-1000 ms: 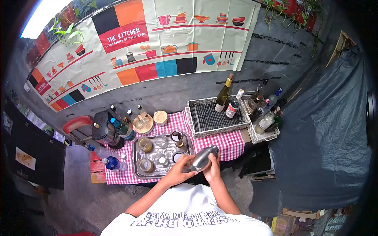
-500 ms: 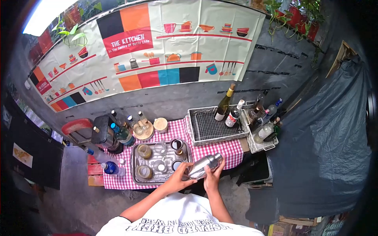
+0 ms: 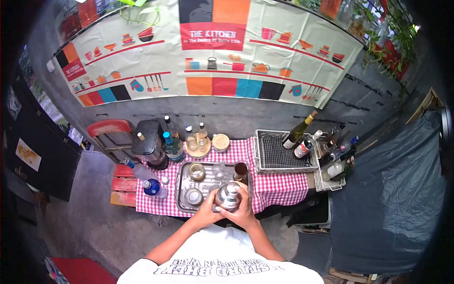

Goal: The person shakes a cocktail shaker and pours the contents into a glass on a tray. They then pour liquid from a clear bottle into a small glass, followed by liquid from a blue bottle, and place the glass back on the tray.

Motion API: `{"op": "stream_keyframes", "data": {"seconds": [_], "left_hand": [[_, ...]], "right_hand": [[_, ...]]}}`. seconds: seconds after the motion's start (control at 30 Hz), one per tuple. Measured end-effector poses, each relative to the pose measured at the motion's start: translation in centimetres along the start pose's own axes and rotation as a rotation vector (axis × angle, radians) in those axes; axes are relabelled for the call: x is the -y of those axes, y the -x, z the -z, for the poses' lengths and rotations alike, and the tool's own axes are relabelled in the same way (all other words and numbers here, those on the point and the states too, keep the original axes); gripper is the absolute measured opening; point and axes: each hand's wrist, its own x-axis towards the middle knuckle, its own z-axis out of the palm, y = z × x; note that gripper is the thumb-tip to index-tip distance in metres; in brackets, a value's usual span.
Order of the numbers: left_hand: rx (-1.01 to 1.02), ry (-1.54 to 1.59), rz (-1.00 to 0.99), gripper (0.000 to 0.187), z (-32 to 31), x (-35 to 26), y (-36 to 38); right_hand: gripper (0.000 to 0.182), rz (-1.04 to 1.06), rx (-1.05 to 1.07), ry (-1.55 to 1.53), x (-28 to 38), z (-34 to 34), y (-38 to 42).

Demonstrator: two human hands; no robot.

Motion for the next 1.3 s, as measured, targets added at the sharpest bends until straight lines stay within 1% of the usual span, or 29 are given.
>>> {"op": "stream_keyframes", "data": {"seconds": [0.03,0.1,0.13,0.17,0.23,0.27,0.33,0.37,0.4,0.43,0.47,0.5,0.57,0.6,0.63,0.7,0.73,0.77,0.83,0.87,0.9,0.97,1.0,1.03,1.1,1.13,1.17,1.23,1.3], "left_hand": [[-0.008,0.002,-0.004,0.082,0.9,0.3,0.3],[-0.027,-0.015,0.045,0.083,2.7,1.0,1.1],[-0.054,-0.048,-0.036,0.084,3.4,1.3,1.4],[-0.061,-0.043,-0.042,0.084,4.2,1.4,1.8],[-0.091,-0.065,-0.025,0.086,5.8,1.3,2.5],[-0.088,-0.101,-0.035,0.083,6.6,1.3,2.9],[-0.081,-0.043,-0.023,0.081,7.7,1.6,3.5],[-0.069,0.012,-0.009,0.080,8.2,1.7,3.7],[-0.056,-0.012,-0.045,0.076,8.7,1.4,3.9],[-0.055,-0.013,-0.044,0.076,9.1,1.4,4.0],[-0.032,-0.021,-0.041,0.074,9.6,1.6,4.2],[-0.008,-0.028,-0.038,0.073,10.0,1.7,4.3],[0.010,-0.029,-0.031,0.069,10.9,2.1,4.6],[0.013,-0.023,-0.023,0.069,11.3,2.4,4.8],[0.016,-0.017,-0.015,0.069,11.6,2.9,4.9],[0.008,-0.031,-0.031,0.068,12.3,3.9,5.2],[-0.017,-0.014,0.014,0.067,12.7,4.0,5.3],[-0.042,0.003,0.058,0.066,13.1,4.1,5.3],[-0.056,0.013,0.052,0.066,13.7,5.3,5.4],[-0.045,0.022,0.070,0.070,13.9,6.2,5.4],[-0.035,0.031,0.088,0.074,14.0,6.6,5.3],[-0.018,0.099,0.113,0.077,14.2,5.8,5.1],[-0.015,0.172,0.147,0.079,14.3,6.0,5.0],[-0.011,0.245,0.182,0.081,14.4,6.1,4.9],[-0.011,0.238,0.079,0.082,14.5,5.8,4.9],[-0.008,0.249,0.048,0.083,14.5,5.9,5.0],[-0.007,0.260,0.017,0.083,14.5,6.0,5.1],[-0.012,0.213,0.004,0.083,14.3,6.3,5.3],[-0.018,0.161,-0.009,0.083,14.1,6.0,5.5]], "right_hand": [[0.097,0.006,0.006,0.000,-0.1,-1.0,0.2],[0.100,-0.284,-0.061,-0.171,0.1,-3.2,0.4],[0.103,-0.365,-0.114,-0.298,0.7,-4.2,-0.2],[0.104,-0.378,-0.178,-0.357,0.2,-5.2,-0.5],[0.093,-0.467,-0.265,-0.602,0.7,-6.6,-1.6],[0.093,-0.465,-0.259,-0.600,0.4,-7.4,-1.8],[0.085,-0.791,-0.464,-1.073,-0.4,-9.1,-1.7],[0.062,-0.878,-0.439,-1.095,-0.7,-9.6,-1.5],[0.048,-0.954,-0.432,-1.168,-2.1,-10.4,-0.8],[0.044,-1.029,-0.425,-1.242,-4.0,-11.5,0.3],[0.045,-1.072,-0.410,-1.251,-5.1,-12.4,1.0],[0.045,-1.071,-0.413,-1.254,-5.0,-13.0,1.3],[0.047,-1.164,-0.448,-1.308,-4.8,-14.0,1.6],[0.040,-1.163,-0.436,-1.337,-4.8,-14.3,1.8],[0.040,-1.165,-0.438,-1.337,-4.8,-14.9,1.9],[0.034,-1.058,-0.517,-1.092,-5.0,-16.1,1.7],[0.064,-1.067,-0.517,-1.119,-3.0,-15.6,0.2],[0.064,-1.066,-0.526,-1.117,-2.5,-15.8,-0.2],[0.082,-0.827,-0.421,-0.809,-1.9,-16.4,-0.9],[0.091,-0.721,-0.383,-0.696,-1.5,-16.5,-1.3],[0.091,-0.721,-0.389,-0.691,-0.7,-16.8,-1.8],[0.095,-0.379,-0.255,-0.217,1.3,-17.0,-2.8],[0.100,-0.378,-0.144,-0.071,2.7,-16.3,-3.1],[0.098,-0.374,-0.045,-0.072,2.7,-16.3,-2.7],[0.089,-0.068,-0.017,0.144,4.4,-16.0,-4.0],[0.085,-0.016,0.019,0.095,5.0,-15.9,-4.5],[0.085,-0.022,0.016,0.098,5.1,-15.9,-4.3],[0.082,-0.001,0.103,0.098,5.3,-15.9,-3.8],[0.081,-0.014,0.103,0.078,5.1,-15.8,-3.5]]}}
